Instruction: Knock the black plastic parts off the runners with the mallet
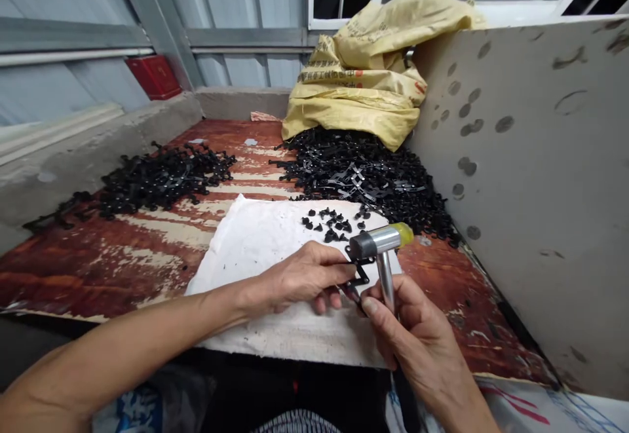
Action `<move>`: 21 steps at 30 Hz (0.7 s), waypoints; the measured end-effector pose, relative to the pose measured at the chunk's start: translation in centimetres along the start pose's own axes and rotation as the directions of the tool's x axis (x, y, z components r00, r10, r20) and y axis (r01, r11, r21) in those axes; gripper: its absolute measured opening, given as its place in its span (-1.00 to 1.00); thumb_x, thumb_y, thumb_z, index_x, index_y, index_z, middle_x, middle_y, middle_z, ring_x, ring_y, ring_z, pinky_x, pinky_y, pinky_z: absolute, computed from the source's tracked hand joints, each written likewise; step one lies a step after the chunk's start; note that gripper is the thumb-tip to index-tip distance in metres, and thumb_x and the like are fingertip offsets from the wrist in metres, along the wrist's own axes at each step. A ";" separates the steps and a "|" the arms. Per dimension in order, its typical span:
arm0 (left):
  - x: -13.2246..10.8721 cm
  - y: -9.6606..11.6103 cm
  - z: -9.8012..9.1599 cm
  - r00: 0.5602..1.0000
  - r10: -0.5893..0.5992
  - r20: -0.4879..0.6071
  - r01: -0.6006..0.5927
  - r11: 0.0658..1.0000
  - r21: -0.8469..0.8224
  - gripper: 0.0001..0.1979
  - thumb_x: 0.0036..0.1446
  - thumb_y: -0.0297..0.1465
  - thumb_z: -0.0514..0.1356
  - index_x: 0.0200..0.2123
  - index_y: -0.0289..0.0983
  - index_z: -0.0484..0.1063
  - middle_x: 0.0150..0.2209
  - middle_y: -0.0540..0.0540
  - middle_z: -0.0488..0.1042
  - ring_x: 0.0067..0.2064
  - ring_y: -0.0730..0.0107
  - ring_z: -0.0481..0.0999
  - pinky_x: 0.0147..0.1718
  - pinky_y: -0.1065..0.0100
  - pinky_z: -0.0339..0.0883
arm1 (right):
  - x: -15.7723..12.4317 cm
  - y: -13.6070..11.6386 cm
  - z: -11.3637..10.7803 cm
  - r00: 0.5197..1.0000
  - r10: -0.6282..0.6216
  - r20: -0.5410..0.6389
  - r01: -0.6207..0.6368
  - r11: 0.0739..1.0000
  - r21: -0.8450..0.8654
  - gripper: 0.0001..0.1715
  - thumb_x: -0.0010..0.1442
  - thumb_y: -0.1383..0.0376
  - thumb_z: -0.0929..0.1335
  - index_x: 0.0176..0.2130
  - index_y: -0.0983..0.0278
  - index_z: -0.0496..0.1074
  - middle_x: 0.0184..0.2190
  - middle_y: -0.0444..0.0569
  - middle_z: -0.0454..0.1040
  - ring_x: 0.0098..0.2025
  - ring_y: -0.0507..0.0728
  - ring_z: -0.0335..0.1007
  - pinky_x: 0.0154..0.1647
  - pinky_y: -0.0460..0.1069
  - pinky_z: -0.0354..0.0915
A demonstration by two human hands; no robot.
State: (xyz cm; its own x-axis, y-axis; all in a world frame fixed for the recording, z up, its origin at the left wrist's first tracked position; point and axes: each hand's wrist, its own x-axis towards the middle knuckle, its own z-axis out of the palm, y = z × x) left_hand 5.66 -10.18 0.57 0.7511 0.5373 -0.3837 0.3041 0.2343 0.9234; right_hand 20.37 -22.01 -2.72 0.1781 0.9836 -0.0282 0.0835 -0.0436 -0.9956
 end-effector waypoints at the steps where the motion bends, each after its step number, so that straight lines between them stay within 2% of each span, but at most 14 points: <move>1: -0.2 -0.2 -0.4 0.999 0.007 -0.041 -0.008 1.000 -0.030 -0.59 -0.02 -0.08 0.30 -0.36 -0.35 0.44 -0.42 -0.06 0.50 -0.56 0.58 0.38 -0.62 0.49 0.22 | -0.1 0.0 -0.1 1.000 0.006 0.006 -0.006 1.000 -0.016 -0.65 0.24 -0.02 0.32 -0.33 0.20 0.38 -0.63 -0.25 0.19 -0.69 -0.05 -0.02 -0.75 -0.12 0.01; 5: -1.1 -0.3 -3.5 0.971 -0.016 -0.239 0.004 0.999 -0.050 -0.77 0.02 -0.29 0.30 -0.43 -0.34 0.38 -0.52 -0.03 0.50 -0.66 0.62 0.32 -0.71 0.53 0.14 | -0.2 0.0 -1.2 0.997 0.059 -0.049 -0.062 0.996 -0.068 -0.55 0.19 -0.11 0.32 -0.33 0.21 0.40 -0.70 -0.25 0.18 -0.70 -0.02 0.02 -0.75 -0.12 0.00; 7: -1.3 -0.2 -5.1 0.953 -0.026 -0.302 0.021 1.000 -0.023 -0.84 0.06 -0.37 0.26 -0.45 -0.35 0.39 -0.56 -0.02 0.48 -0.69 0.65 0.27 -0.75 0.55 0.08 | -0.1 0.2 -1.8 0.990 0.099 -0.099 -0.105 0.993 -0.053 -0.53 0.15 -0.13 0.35 -0.36 0.21 0.39 -0.71 -0.25 0.17 -0.70 -0.03 0.01 -0.74 -0.13 -0.01; 10: -1.0 0.1 -6.7 0.946 -0.051 -0.321 0.052 0.999 -0.006 -0.88 0.08 -0.46 0.22 -0.48 -0.36 0.41 -0.60 -0.02 0.46 -0.72 0.69 0.21 -0.77 0.58 -0.01 | 0.3 0.7 -2.3 0.974 0.172 -0.146 -0.173 0.985 0.005 -0.50 0.09 -0.16 0.39 -0.38 0.22 0.38 -0.70 -0.25 0.16 -0.71 -0.06 -0.02 -0.75 -0.15 -0.01; 15: 0.2 0.0 -8.0 0.945 -0.100 -0.311 0.105 0.994 -0.002 -0.85 0.09 -0.51 0.17 -0.52 -0.35 0.38 -0.62 -0.04 0.44 -0.76 0.71 0.13 -0.78 0.55 -0.14 | 0.8 0.7 -2.2 0.954 0.250 -0.164 -0.247 0.968 0.039 -0.40 -0.10 -0.21 0.46 -0.41 0.23 0.40 -0.67 -0.22 0.22 -0.71 -0.07 0.00 -0.79 -0.16 0.00; 18: 0.7 0.0 -8.5 0.939 0.015 -0.343 0.004 0.998 0.055 -0.86 0.10 -0.50 0.17 -0.51 -0.35 0.38 -0.57 -0.02 0.42 -0.69 0.70 0.17 -0.74 0.56 -0.08 | 0.9 0.8 -2.2 0.939 0.284 -0.196 -0.275 0.959 0.073 -0.38 -0.16 -0.21 0.49 -0.39 0.24 0.41 -0.65 -0.20 0.27 -0.72 -0.07 0.02 -0.81 -0.16 0.02; 21: 1.2 0.2 -8.4 0.933 0.180 -0.310 -0.140 0.979 0.148 -0.87 0.13 -0.42 0.19 -0.44 -0.34 0.41 -0.48 0.03 0.36 -0.61 0.69 0.19 -0.70 0.56 -0.01 | 0.9 1.6 -2.6 0.935 0.294 -0.198 -0.267 0.952 0.152 -0.41 -0.14 -0.15 0.52 -0.36 0.24 0.41 -0.58 -0.16 0.37 -0.72 -0.10 0.02 -0.83 -0.19 0.02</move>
State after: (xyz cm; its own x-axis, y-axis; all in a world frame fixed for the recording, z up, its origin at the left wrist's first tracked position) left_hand 1.68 -2.65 0.21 0.5740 0.7952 -0.1954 0.2795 0.0340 0.9595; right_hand 23.18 -21.69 -4.07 0.3854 0.8723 -0.3010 -0.1169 -0.2775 -0.9536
